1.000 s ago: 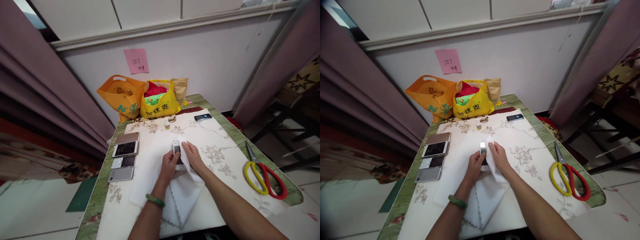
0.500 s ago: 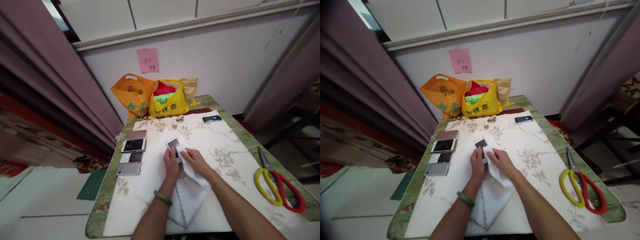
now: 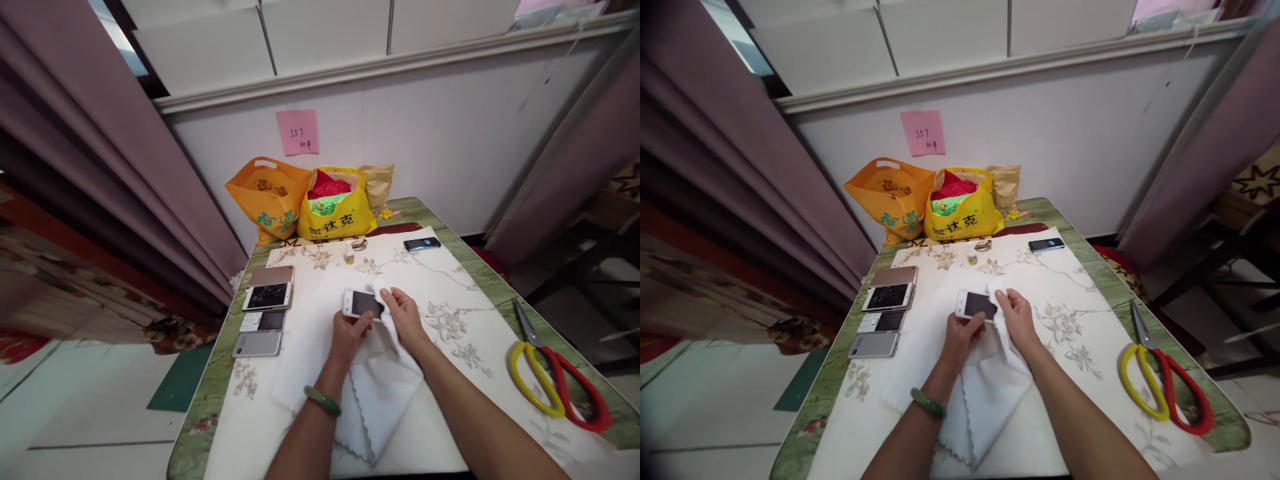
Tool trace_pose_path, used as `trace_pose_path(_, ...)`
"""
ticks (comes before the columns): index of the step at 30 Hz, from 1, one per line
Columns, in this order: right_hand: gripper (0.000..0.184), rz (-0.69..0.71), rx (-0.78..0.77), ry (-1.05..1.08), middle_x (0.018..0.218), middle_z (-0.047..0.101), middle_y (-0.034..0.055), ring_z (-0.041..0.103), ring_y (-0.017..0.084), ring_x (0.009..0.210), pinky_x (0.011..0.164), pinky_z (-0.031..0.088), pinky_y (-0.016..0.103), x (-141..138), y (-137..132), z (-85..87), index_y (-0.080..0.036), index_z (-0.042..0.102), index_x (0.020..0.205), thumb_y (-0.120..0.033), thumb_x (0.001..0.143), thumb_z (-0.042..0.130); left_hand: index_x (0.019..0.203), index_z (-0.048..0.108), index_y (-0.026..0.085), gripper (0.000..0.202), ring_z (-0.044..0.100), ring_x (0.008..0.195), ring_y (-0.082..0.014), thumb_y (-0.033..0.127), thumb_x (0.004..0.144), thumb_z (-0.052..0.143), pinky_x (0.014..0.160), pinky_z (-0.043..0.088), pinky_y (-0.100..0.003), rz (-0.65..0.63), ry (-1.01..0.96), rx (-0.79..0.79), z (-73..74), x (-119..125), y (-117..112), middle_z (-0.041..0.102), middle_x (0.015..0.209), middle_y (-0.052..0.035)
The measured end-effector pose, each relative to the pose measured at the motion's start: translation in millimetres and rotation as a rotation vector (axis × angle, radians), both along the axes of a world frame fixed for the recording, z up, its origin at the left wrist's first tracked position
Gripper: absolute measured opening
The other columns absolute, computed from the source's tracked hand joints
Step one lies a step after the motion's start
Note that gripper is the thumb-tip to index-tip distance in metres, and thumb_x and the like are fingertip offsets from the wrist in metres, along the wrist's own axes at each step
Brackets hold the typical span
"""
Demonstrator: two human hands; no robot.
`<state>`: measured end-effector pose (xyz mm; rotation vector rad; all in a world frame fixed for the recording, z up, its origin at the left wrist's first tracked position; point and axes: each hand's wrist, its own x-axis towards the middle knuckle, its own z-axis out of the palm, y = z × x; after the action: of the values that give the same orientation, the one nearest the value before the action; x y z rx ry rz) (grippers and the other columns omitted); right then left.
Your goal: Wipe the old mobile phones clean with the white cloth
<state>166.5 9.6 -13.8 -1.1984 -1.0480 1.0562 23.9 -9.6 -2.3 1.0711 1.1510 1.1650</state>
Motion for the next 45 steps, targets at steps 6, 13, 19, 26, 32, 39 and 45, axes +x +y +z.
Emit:
trace_pose_path(6, 0.043, 0.03, 0.009, -0.045, 0.057, 0.044, -0.0058, 0.039, 0.012, 0.053, 0.05, 0.034, 0.024, 2, 2, 3.8, -0.022, 0.046, 0.068, -0.062, 0.079, 0.06, 0.05, 0.059, 0.014, 0.051, 0.039, 0.036, -0.0071, 0.055, 0.081, 0.058, 0.04, 0.027, -0.023, -0.014, -0.049, -0.049, -0.2, -3, 2, 0.052, 0.042, -0.0016)
trace_pose_path(13, 0.047, 0.127, -0.02, -0.145, 0.054, 0.047, -0.0037, 0.043, 0.014, 0.054, 0.049, 0.035, 0.025, -4, -3, 7.1, -0.021, 0.051, 0.067, -0.065, 0.082, 0.051, 0.064, 0.065, 0.011, 0.048, 0.049, 0.042, -0.0093, 0.056, 0.079, 0.06, 0.042, 0.033, -0.022, 0.107, -0.234, -0.074, -3.6, -1, 5, 0.06, 0.053, -0.0036)
trace_pose_path(19, 0.039, 0.212, 0.006, -0.174, 0.061, 0.051, -0.0034, 0.046, 0.013, 0.058, 0.054, 0.04, 0.025, -7, -5, 7.5, -0.021, 0.052, 0.07, -0.057, 0.084, 0.053, 0.065, 0.065, 0.011, 0.046, 0.052, 0.048, -0.01, 0.055, 0.079, 0.06, 0.048, 0.038, -0.024, 0.151, -0.318, -0.045, -3.2, 1, 9, 0.063, 0.058, -0.0045)
trace_pose_path(26, 0.036, 0.138, -0.052, 0.088, 0.062, 0.056, -0.0033, 0.052, 0.016, 0.054, 0.053, 0.044, 0.028, -4, -3, 9.0, -0.024, 0.051, 0.083, -0.06, 0.083, 0.052, 0.071, 0.071, 0.01, 0.034, 0.053, 0.05, -0.0117, 0.043, 0.077, 0.067, 0.051, 0.039, -0.025, -0.13, -0.174, -0.015, 1.3, -4, 5, 0.063, 0.058, -0.0062)
trace_pose_path(32, 0.042, -0.032, -0.008, -0.144, 0.056, 0.045, -0.0042, 0.042, 0.014, 0.054, 0.051, 0.037, 0.025, 7, 3, 5.5, -0.022, 0.048, 0.069, -0.061, 0.084, 0.05, 0.078, 0.07, 0.012, 0.038, 0.052, 0.049, -0.013, 0.049, 0.079, 0.063, 0.049, 0.041, -0.026, -0.247, -0.101, -0.014, 5.3, -8, 3, 0.062, 0.059, -0.0049)
trace_pose_path(39, 0.047, -0.14, 0.044, -0.389, 0.056, 0.029, -0.0057, 0.03, 0.011, 0.057, 0.053, 0.029, 0.023, 11, 2, 5.3, -0.021, 0.036, 0.057, -0.055, 0.086, 0.051, 0.085, 0.061, 0.017, 0.032, 0.052, 0.054, -0.0122, 0.046, 0.074, 0.068, 0.05, 0.04, -0.023, -0.181, -0.115, -0.037, 9.7, -6, 3, 0.057, 0.064, 0.0015)
trace_pose_path(45, 0.051, -0.063, 0.079, -0.449, 0.055, 0.023, -0.0057, 0.025, 0.009, 0.055, 0.051, 0.025, 0.023, 12, 1, 3.8, -0.021, 0.03, 0.054, -0.055, 0.084, 0.053, 0.071, 0.055, 0.016, 0.032, 0.041, 0.055, -0.0081, 0.044, 0.076, 0.068, 0.052, 0.032, -0.021, -0.225, -0.133, -0.057, 10.4, -9, 5, 0.047, 0.06, 0.0042)
